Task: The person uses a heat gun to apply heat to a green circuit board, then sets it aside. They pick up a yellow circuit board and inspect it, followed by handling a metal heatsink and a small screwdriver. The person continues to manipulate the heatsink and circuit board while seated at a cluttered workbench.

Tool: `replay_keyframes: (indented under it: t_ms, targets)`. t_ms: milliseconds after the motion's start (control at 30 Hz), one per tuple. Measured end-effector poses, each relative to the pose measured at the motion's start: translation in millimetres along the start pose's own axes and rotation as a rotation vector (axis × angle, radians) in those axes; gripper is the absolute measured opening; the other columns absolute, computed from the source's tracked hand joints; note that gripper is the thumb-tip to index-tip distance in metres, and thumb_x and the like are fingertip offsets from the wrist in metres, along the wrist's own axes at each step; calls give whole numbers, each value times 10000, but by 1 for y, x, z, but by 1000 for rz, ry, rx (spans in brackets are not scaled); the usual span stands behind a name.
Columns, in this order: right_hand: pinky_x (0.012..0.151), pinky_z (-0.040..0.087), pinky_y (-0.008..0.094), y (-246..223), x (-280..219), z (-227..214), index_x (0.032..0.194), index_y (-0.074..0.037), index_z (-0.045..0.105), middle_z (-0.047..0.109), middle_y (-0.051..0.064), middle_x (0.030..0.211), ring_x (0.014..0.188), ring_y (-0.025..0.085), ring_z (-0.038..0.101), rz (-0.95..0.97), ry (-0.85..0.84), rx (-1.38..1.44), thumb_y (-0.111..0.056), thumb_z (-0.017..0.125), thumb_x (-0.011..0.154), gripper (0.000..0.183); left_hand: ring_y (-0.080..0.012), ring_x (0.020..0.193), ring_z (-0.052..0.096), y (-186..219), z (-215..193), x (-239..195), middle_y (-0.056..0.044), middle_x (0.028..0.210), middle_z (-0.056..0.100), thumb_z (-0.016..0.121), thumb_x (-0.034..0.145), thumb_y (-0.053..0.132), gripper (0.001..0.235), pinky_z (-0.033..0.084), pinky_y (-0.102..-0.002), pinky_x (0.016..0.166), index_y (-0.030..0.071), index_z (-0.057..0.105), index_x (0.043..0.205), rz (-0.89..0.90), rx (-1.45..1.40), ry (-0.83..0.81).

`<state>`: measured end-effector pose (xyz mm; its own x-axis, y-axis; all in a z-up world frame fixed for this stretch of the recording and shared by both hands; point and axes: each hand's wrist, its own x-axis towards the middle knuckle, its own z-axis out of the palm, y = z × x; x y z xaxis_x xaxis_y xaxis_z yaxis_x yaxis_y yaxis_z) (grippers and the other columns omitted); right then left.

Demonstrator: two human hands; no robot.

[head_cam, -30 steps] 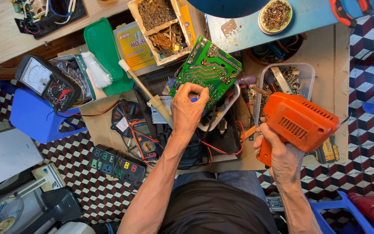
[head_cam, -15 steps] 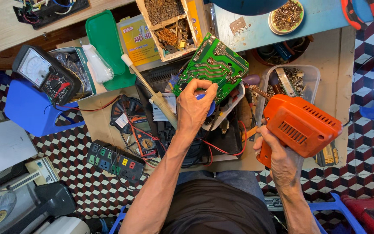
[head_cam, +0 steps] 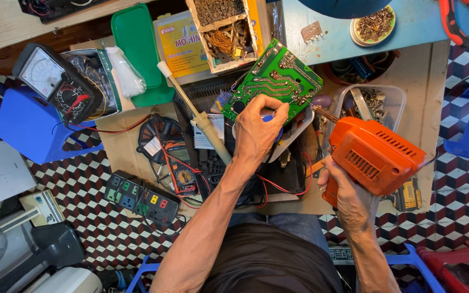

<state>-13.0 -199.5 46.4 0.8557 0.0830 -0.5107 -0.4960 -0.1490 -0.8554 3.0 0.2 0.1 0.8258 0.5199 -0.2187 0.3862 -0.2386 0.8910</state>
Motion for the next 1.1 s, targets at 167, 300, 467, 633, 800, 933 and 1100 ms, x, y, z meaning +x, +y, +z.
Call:
replay_keyframes:
  t_ms: [167,300,467,633,800,933,1100]
  targets:
    - [583,551,294,-3,0,5,1087,-9,646,641,63,716,641,148,648,33,31,-47,-116,692,961,172,-177,796,752,2,0,2,-69,893,759,770,886,238,185,580,-321,727,66,703,884,-2,14,2]
    - [578,551,290,-3,-1,7,1066,-11,654,645,60,721,636,141,643,41,30,-34,-111,683,961,147,-181,797,753,3,0,3,-64,896,757,768,884,248,186,580,-322,730,73,705,885,-20,7,-11]
    - [574,556,288,-1,1,8,1055,-7,645,643,57,725,635,137,643,7,11,-42,-98,685,965,134,-192,793,745,3,0,3,-65,892,754,773,880,244,188,574,-333,721,71,700,879,-2,46,-1]
    - [573,553,289,1,1,10,1056,-9,659,646,56,708,616,140,640,70,32,-63,-102,684,969,130,-192,791,746,2,1,4,-65,894,754,771,879,241,183,576,-335,719,73,697,881,-5,46,-9]
    - [582,578,292,1,5,13,1071,-18,658,653,46,712,625,133,657,55,47,-73,-107,694,955,151,-198,799,748,2,1,5,-68,896,751,762,885,232,177,576,-334,725,68,698,892,5,30,-8]
    - [569,574,294,-1,6,14,1093,-21,647,642,45,708,613,133,650,33,43,-72,-105,699,948,175,-200,808,751,2,1,5,-71,901,749,762,884,227,177,579,-336,727,63,697,889,-1,32,-7]
    - [588,573,280,-2,7,15,1100,-23,650,649,41,760,630,123,645,35,50,-71,-95,705,948,177,-200,809,750,0,2,6,-72,902,749,764,885,222,175,579,-337,729,61,693,884,-6,39,-12]
